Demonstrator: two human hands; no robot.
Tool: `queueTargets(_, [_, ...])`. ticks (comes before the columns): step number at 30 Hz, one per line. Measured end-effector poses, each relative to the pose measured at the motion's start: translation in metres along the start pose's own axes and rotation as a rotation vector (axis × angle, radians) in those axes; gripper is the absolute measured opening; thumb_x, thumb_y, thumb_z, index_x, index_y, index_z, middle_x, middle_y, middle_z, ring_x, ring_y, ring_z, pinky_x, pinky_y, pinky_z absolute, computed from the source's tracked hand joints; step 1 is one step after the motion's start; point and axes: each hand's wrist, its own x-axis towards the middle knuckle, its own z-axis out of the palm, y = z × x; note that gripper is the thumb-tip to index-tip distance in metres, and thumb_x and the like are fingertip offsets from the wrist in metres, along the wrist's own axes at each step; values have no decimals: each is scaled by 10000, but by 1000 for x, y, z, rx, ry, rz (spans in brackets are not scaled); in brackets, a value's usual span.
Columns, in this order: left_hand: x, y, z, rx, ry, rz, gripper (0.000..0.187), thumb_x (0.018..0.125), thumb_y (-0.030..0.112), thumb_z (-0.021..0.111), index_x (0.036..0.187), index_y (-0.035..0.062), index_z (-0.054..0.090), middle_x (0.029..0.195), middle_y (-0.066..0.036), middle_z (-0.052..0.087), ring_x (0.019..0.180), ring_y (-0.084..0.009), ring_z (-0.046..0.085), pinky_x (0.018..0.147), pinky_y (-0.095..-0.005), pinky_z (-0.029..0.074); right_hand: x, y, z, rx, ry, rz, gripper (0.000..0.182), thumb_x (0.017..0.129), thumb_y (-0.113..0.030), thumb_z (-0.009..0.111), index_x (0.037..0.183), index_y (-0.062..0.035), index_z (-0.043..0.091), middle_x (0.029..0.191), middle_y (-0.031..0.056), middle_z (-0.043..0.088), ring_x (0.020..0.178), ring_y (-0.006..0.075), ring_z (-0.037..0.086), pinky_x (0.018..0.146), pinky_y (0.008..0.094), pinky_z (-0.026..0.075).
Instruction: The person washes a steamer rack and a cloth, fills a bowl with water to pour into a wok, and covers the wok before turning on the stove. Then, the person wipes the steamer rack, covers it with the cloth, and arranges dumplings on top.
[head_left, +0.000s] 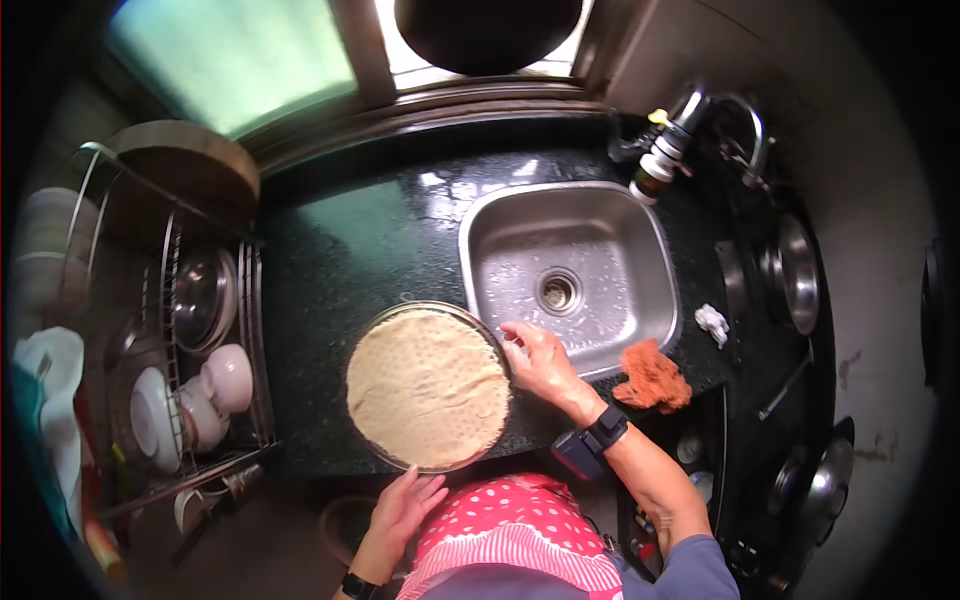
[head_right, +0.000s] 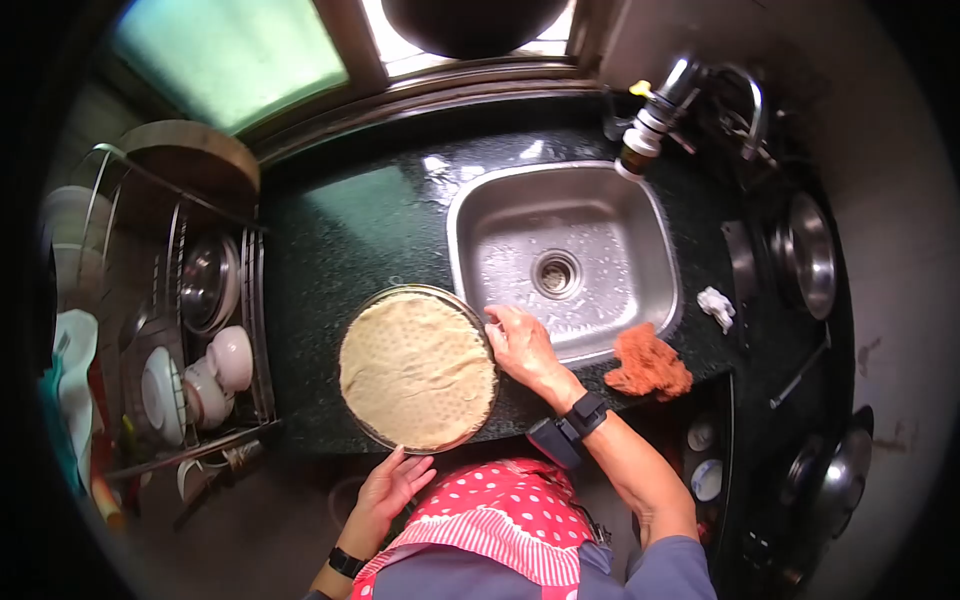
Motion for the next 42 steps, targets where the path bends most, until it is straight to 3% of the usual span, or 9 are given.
queueTargets(5, [-3,-14,5,-156,-22,83,350,934,193,569,1212,7,467,1290,-225,467,1205,-365,459,1038,-527,372,25,11,19,78,-177,255,256,819,-177,591,967,19,663,846,151,691,800,250,664,745,342,507])
queueTargets(10, [-11,-30,12,-225,-4,209,365,920,210,589,1220,41,468,1282,-164,490,1168,-335,486,1032,-543,367,17,-7,0,615,-384,426,199,864,-168,654,947,10,685,789,-2,654,655,44,536,589,203,439])
queueTargets(13, [-19,-34,14,-198,-41,309,494,894,270,623,1313,90,434,1328,-103,487,1217,-263,466,1048,-541,341,-1,-14,-3,805,-415,556,180,867,-175,669,962,-23,692,791,-24,647,635,26,511,567,185,409])
queueTargets(22, [-44,-1,-5,-109,-203,644,507,897,127,603,1361,61,407,1302,-89,533,1188,-273,522,1011,-473,418,-16,-34,-23,979,-531,518,380,942,-333,562,1153,-21,615,1011,54,660,879,128,625,798,284,509])
queueTargets(28, [-70,17,5,112,-247,676,614,877,165,637,1400,43,338,1354,-103,488,1230,-274,491,1033,-442,405,41,-35,-16,1436,-880,591,562,983,-482,376,1261,-15,519,1209,82,588,1103,163,541,953,344,427])
queueTargets(33, [-69,14,21,173,-203,650,492,882,118,625,1328,29,437,1258,-104,563,1144,-266,556,980,-454,447,36,-51,-29,1566,-714,550,537,991,-449,376,1227,3,544,1198,89,593,1090,177,550,958,310,417])
queueTargets(36, [-59,10,33,168,-225,640,459,888,120,618,1307,24,457,1241,-102,574,1132,-265,562,975,-460,448,21,-62,-48,844,-381,154,382,980,-322,443,1084,-13,643,1261,167,556,1187,216,513,991,292,393])
queueTargets(39, [-38,9,34,186,-261,579,542,900,180,611,1371,41,383,1316,-109,523,1196,-269,521,1020,-452,412,-15,-65,-46,-190,61,-409,320,910,-278,545,1105,-34,616,1377,250,419,1338,327,350,1091,478,262])
queueTargets(42, [-19,11,43,145,-292,520,545,903,202,608,1373,42,383,1326,-112,516,1218,-278,501,1036,-467,393,-43,-64,-61,-400,70,-591,364,831,-274,616,1100,-29,613,1396,203,417,1351,319,333,1090,559,220])
